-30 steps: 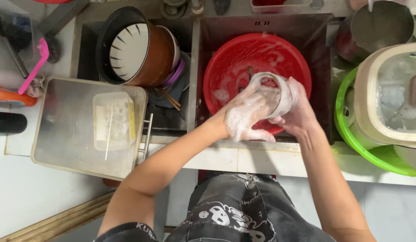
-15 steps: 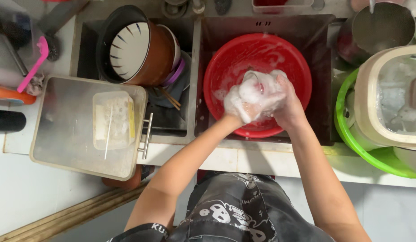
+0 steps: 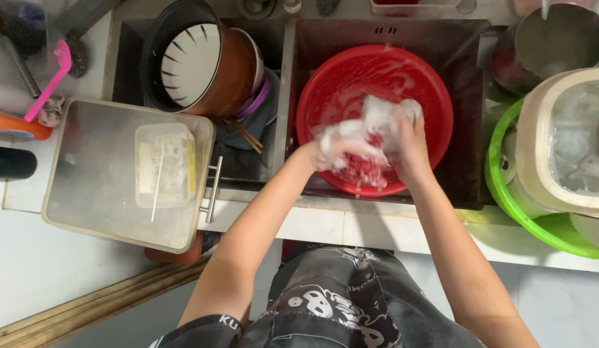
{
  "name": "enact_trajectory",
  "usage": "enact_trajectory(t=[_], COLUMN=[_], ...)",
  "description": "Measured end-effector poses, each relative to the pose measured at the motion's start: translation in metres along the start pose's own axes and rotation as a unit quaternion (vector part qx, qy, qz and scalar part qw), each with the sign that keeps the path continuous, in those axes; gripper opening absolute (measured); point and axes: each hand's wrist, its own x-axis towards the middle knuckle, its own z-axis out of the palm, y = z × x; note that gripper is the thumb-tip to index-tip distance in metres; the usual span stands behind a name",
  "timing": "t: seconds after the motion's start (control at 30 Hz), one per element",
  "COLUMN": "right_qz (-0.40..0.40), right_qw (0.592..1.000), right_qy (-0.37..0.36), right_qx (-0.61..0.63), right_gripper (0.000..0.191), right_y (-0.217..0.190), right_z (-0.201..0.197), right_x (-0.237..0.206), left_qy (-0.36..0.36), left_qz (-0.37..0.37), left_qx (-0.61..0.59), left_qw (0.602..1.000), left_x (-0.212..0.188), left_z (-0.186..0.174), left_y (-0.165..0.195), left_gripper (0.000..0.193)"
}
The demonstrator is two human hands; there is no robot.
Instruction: The person washes dishes at a kitchen sink, scrubbing utensils, a glass, and a saucepan in a red basin of soapy water by hand, then rinses the saucepan under running tap water. A container of minced meat sits on a tray beside the sink.
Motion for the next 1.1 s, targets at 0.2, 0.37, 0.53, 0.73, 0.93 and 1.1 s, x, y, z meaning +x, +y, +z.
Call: enact_trajectory(t=[0.2,0.37,0.53,0.73,0.93,1.1], right_qz=[0.125,0.22,0.25,0.247,0.088,0.027], right_qw=[0.987,0.955,0.948,0.77,0.881,0.988], right_qy=[-0.048,-0.159,-0.098,-0.183,-0.26,-0.145], right_qx=[0.088,0.122,0.168,0.559,0.385,0.045], right_gripper=[0.052,0.069,0.072,0.052,0.061,0.043], right_y=[-0.017,-0.037,-0.029,0.026,0.021,0.003], right_z=[-0.01,-0.015,-0.022,-0.029,-0.032,0.0], right_x=[0.015,0.005,0.004,0.01,-0.024,-0.016], left_qy=[-0.036,0.02,0.059,0.256,0.178,0.412], left_qz=[-0.236,-0.112,-0.058,-0.265,-0.324,-0.232], left_qx=[0.238,0.404,0.513,-0.319,-0.48,-0.451], left_qw=[0.941,0.907,0.854,0.873,0.796,0.757], left_x=[0.02,0.02,0.015,0.003,-0.013,0.0], left_z=[0.015,0.014,0.002,-0.003,-0.015,-0.001], left_y=[-0.031,-0.046,-0.091,-0.117,-0.107,-0.125], left_gripper=[0.052,0.038,0.039,0.032,0.036,0.031])
